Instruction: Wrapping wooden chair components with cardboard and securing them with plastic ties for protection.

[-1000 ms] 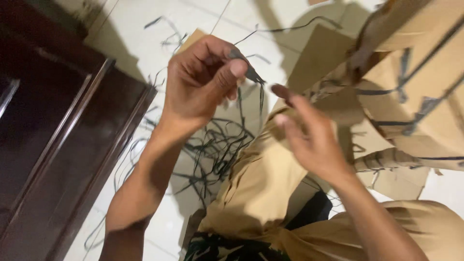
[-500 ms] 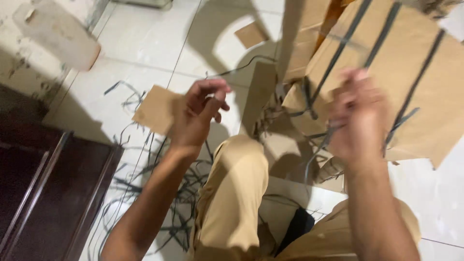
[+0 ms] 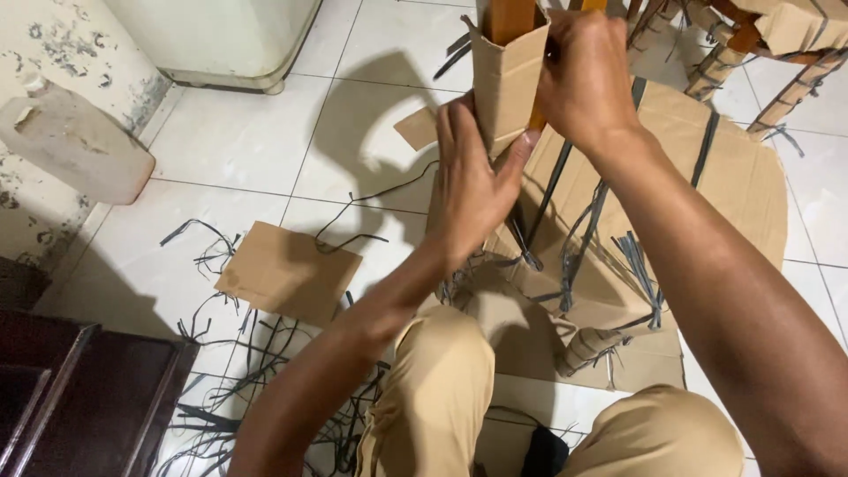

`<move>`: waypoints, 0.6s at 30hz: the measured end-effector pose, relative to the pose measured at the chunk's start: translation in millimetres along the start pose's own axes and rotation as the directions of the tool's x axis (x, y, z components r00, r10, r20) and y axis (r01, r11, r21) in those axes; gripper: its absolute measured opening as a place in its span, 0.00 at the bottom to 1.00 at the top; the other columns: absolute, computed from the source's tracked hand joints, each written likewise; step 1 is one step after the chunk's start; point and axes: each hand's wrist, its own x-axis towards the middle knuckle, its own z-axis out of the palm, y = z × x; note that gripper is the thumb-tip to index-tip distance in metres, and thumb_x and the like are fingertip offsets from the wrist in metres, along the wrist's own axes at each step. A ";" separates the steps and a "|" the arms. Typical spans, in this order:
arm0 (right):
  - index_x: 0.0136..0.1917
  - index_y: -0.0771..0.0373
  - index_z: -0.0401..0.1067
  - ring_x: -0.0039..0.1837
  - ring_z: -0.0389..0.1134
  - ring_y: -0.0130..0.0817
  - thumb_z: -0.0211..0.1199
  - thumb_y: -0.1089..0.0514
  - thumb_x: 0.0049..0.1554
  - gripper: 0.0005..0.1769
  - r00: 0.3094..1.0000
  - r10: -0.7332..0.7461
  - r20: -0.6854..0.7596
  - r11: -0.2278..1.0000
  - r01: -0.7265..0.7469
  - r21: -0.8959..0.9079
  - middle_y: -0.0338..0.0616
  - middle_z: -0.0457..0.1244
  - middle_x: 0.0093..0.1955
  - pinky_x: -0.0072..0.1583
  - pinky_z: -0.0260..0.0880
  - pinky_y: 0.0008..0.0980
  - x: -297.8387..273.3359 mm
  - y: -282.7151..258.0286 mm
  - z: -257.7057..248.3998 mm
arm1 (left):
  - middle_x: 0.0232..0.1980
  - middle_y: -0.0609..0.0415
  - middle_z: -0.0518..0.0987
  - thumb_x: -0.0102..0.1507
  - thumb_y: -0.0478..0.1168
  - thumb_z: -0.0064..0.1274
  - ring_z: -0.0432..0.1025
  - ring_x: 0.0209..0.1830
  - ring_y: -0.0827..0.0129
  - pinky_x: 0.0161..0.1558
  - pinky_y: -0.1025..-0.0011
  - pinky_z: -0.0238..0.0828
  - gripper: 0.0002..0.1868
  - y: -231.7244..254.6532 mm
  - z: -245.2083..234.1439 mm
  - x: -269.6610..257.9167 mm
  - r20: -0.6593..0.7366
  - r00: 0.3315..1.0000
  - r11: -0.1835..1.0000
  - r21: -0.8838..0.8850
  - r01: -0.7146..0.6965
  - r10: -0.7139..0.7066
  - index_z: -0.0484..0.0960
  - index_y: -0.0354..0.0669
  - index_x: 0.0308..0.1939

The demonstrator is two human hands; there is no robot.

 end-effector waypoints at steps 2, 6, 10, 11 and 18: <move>0.46 0.79 0.79 0.30 0.57 0.32 0.65 0.73 0.60 0.05 0.999 0.042 0.025 0.995 -0.044 0.093 0.51 0.65 0.33 0.39 0.63 0.37 -1.0 -7.3 -10.4 | 0.47 0.41 0.63 0.68 0.60 0.41 0.68 0.45 0.50 0.44 0.51 0.77 0.34 11.0 -9.7 -1.1 -0.022 1.000 1.000 -0.004 -0.007 0.007 0.63 0.27 0.55; 0.59 0.76 0.74 0.36 0.69 0.33 0.47 0.77 0.64 0.17 0.927 0.120 0.355 0.830 -0.290 0.477 0.54 0.68 0.43 0.37 0.73 0.26 1.9 -28.4 -32.4 | 0.42 0.44 0.61 0.66 0.58 0.46 0.64 0.40 0.54 0.37 0.58 0.73 0.28 5.1 -11.1 -3.9 -0.054 0.998 0.999 -0.027 -0.047 0.045 0.69 0.31 0.37; 0.61 0.73 0.72 0.33 0.61 0.32 0.47 0.70 0.56 0.22 0.848 0.142 0.510 0.782 -0.412 0.467 0.47 0.61 0.36 0.35 0.61 0.27 3.3 -29.2 -43.8 | 0.40 0.48 0.64 0.61 0.52 0.60 0.65 0.32 0.62 0.32 0.63 0.71 0.25 3.4 -19.7 -1.4 -0.008 1.000 0.992 -0.121 0.023 -0.025 0.73 0.29 0.39; 0.65 0.74 0.68 0.49 0.64 0.46 0.52 0.65 0.51 0.28 0.808 0.171 0.563 0.782 -0.459 0.421 0.56 0.63 0.49 0.49 0.64 0.42 5.5 -32.9 -45.5 | 0.43 0.50 0.70 0.58 0.51 0.65 0.71 0.36 0.64 0.35 0.66 0.76 0.34 -7.9 -11.9 -1.4 -0.039 0.999 0.989 -0.147 0.000 -0.006 0.64 0.34 0.55; 0.61 0.73 0.70 0.51 0.76 0.54 0.75 0.48 0.49 0.34 0.821 0.249 0.514 0.832 -0.453 0.320 0.58 0.69 0.50 0.49 0.80 0.49 23.7 -39.0 -33.4 | 0.43 0.49 0.72 0.59 0.54 0.62 0.72 0.37 0.61 0.39 0.64 0.74 0.30 7.3 -19.3 -4.1 -0.076 0.997 0.990 -0.142 0.014 -0.025 0.70 0.33 0.50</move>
